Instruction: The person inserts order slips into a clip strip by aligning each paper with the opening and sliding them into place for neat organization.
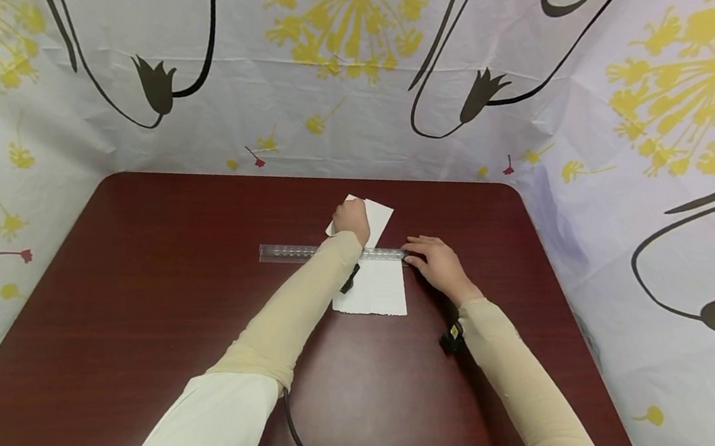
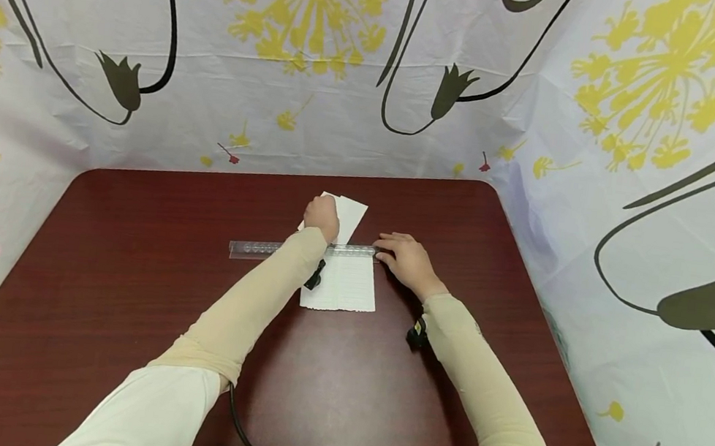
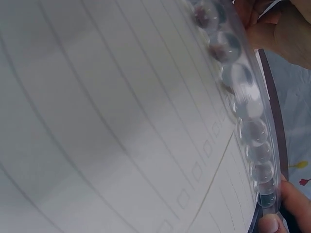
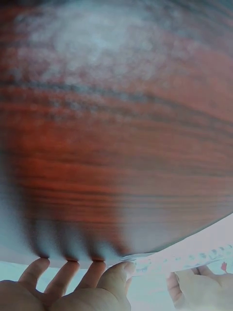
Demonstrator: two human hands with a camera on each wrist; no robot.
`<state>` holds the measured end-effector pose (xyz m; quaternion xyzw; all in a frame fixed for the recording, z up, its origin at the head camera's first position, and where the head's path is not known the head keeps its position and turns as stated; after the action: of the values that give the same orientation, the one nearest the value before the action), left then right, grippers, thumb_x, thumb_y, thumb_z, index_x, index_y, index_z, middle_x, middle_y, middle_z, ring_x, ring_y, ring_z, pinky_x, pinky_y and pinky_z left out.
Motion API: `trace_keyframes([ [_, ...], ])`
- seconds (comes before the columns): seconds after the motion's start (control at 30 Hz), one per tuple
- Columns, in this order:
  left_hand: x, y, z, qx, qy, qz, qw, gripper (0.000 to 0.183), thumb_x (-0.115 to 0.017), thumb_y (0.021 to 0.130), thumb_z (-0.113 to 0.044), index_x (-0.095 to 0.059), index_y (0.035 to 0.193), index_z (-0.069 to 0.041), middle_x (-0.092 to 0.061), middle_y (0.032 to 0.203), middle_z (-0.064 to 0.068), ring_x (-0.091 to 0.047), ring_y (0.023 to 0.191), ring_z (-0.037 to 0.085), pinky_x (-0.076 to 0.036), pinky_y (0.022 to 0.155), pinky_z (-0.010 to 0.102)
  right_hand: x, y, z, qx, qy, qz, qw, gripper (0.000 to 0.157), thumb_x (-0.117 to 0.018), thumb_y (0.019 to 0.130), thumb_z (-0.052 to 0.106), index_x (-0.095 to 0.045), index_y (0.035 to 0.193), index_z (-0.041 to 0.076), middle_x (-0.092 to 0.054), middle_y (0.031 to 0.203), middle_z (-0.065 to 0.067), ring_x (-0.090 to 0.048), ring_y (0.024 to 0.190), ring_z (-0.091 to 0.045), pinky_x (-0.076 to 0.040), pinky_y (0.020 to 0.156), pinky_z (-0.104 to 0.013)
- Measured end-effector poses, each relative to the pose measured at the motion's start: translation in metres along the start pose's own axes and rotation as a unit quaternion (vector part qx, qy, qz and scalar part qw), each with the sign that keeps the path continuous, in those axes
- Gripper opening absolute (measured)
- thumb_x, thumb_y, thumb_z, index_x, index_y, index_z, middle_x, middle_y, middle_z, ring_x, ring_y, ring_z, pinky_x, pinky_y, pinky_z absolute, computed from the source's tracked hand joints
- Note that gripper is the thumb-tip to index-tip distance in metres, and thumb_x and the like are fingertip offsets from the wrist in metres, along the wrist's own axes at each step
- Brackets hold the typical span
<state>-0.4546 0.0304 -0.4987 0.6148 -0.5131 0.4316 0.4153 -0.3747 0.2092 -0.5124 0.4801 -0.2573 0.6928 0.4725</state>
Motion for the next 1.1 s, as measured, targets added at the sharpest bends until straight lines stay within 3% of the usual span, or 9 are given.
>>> trace_keyframes([
  [0.17, -0.0030, -0.0011, 0.0040, 0.015, 0.009, 0.026, 0.9995, 0.026, -0.062, 0.095, -0.012, -0.069, 0.116, 0.000, -0.066, 0.116, 0.018, -0.064, 0.107, 0.031, -0.059, 0.089, 0.042, 0.0016, -0.0001, 0.0021, 0.002, 0.000, -0.001, 1.000, 0.037, -0.062, 0.098, 0.024, -0.065, 0.132, 0.011, -0.056, 0.146, -0.013, -0.045, 0.140, -0.036, -0.038, 0.116, -0.053],
  [0.3, -0.0043, -0.0006, 0.0068, 0.014, 0.016, 0.043, 0.9989, 0.029, -0.064, 0.093, -0.015, -0.068, 0.118, 0.000, -0.066, 0.116, 0.017, -0.063, 0.110, 0.031, -0.058, 0.092, 0.043, 0.0023, -0.0002, 0.0029, 0.000, 0.001, 0.001, 1.000, 0.037, -0.062, 0.098, 0.024, -0.064, 0.132, 0.011, -0.055, 0.146, -0.013, -0.045, 0.141, -0.035, -0.038, 0.116, -0.053],
  [0.77, -0.0066, 0.0016, 0.0075, 0.003, 0.004, 0.024, 0.9997, 0.022, -0.061, 0.095, -0.015, -0.073, 0.111, -0.004, -0.071, 0.110, 0.016, -0.066, 0.104, 0.030, -0.058, 0.090, 0.045, 0.0014, 0.0002, 0.0025, -0.001, -0.002, 0.005, 1.000, 0.037, -0.062, 0.098, 0.025, -0.064, 0.133, 0.012, -0.055, 0.147, -0.012, -0.044, 0.141, -0.035, -0.038, 0.116, -0.053],
  [1.1, -0.0080, 0.0004, 0.0071, -0.006, 0.005, 0.042, 0.9991, 0.024, -0.061, 0.094, -0.011, -0.071, 0.114, -0.001, -0.071, 0.112, 0.018, -0.068, 0.104, 0.032, -0.058, 0.091, 0.046, 0.0003, -0.0001, 0.0019, -0.003, -0.004, 0.005, 1.000, 0.037, -0.061, 0.098, 0.024, -0.064, 0.133, 0.012, -0.055, 0.147, -0.012, -0.044, 0.141, -0.035, -0.038, 0.115, -0.054],
])
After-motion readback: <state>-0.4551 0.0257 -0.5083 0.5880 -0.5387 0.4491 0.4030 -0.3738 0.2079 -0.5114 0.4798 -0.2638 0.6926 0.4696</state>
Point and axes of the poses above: each hand's wrist, its own y-axis towards the middle knuckle, its own x-axis out of the back of the hand, z = x × y, the point moved 8 cm from there along y, towards the middle knuckle
